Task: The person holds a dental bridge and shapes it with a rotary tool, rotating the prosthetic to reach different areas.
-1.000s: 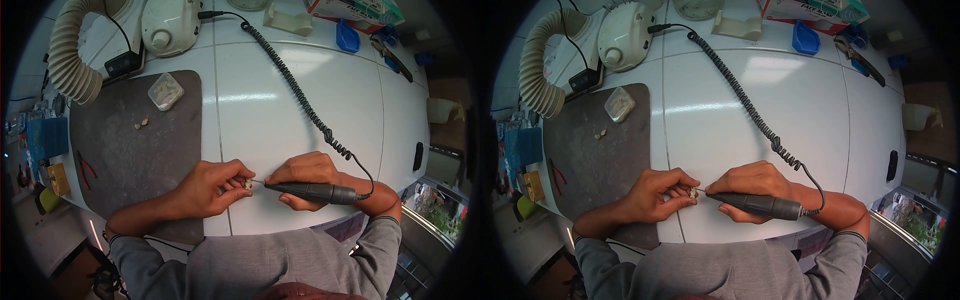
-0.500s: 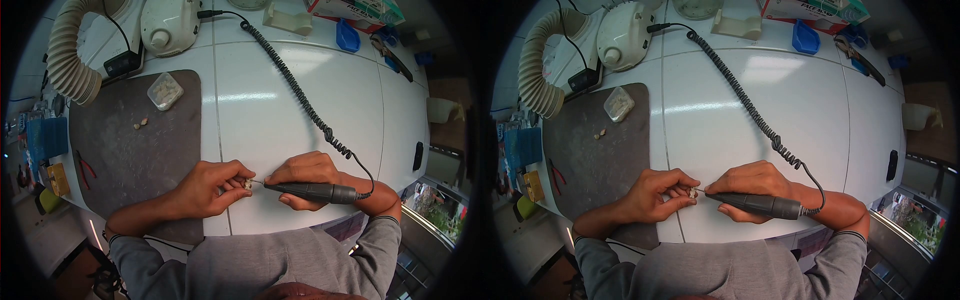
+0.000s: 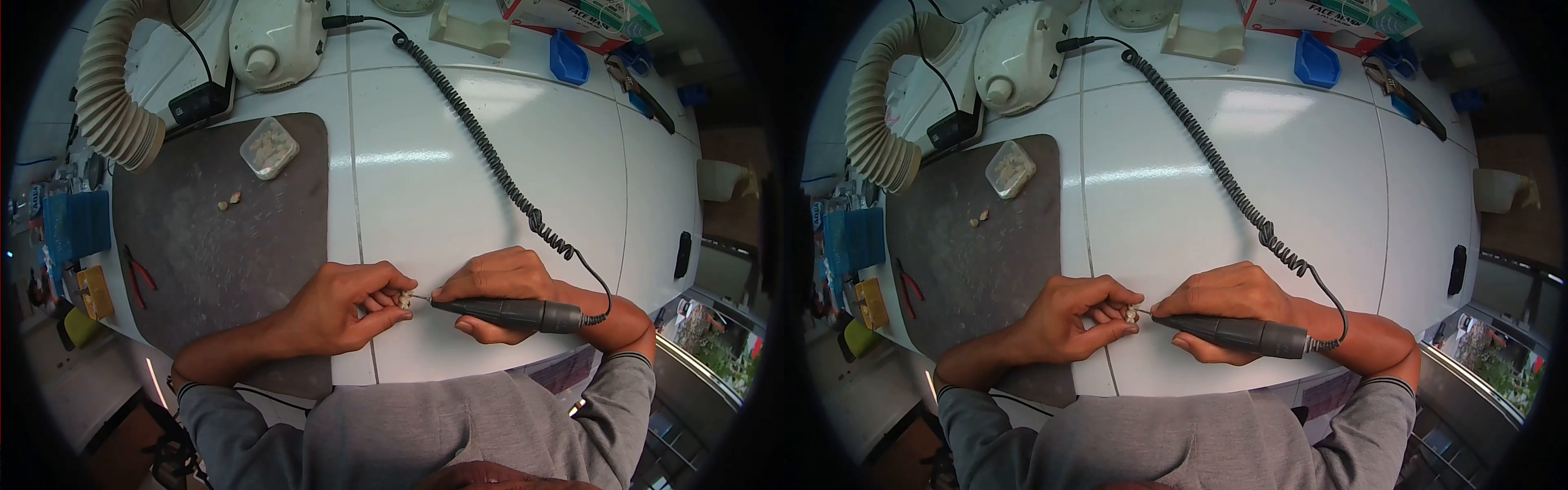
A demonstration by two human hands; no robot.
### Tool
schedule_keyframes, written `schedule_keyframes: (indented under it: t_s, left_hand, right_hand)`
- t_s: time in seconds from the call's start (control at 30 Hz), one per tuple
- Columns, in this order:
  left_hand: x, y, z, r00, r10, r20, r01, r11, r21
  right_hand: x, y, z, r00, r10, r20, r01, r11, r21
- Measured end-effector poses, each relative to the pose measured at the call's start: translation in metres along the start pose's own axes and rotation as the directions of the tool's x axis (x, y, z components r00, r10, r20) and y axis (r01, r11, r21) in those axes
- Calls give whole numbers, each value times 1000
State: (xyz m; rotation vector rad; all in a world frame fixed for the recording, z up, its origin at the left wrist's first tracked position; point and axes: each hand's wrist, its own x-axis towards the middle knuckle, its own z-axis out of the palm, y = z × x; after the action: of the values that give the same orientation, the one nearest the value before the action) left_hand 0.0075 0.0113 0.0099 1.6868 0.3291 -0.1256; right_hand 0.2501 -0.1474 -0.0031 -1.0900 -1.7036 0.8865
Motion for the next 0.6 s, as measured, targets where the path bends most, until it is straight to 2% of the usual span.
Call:
schedule_keyframes:
  t_s: [0.47, 0.6]
  left_hand:
    - [0, 0, -1, 1000, 14, 2, -14, 1000, 3]
    - [1, 3, -1, 999, -34, 5, 34, 999, 7]
  right_hand:
    - [-4, 4, 2, 1000, 11, 4, -11, 1000, 7]
    - [-4, 4, 1, 1000, 15, 12, -15, 1000, 5]
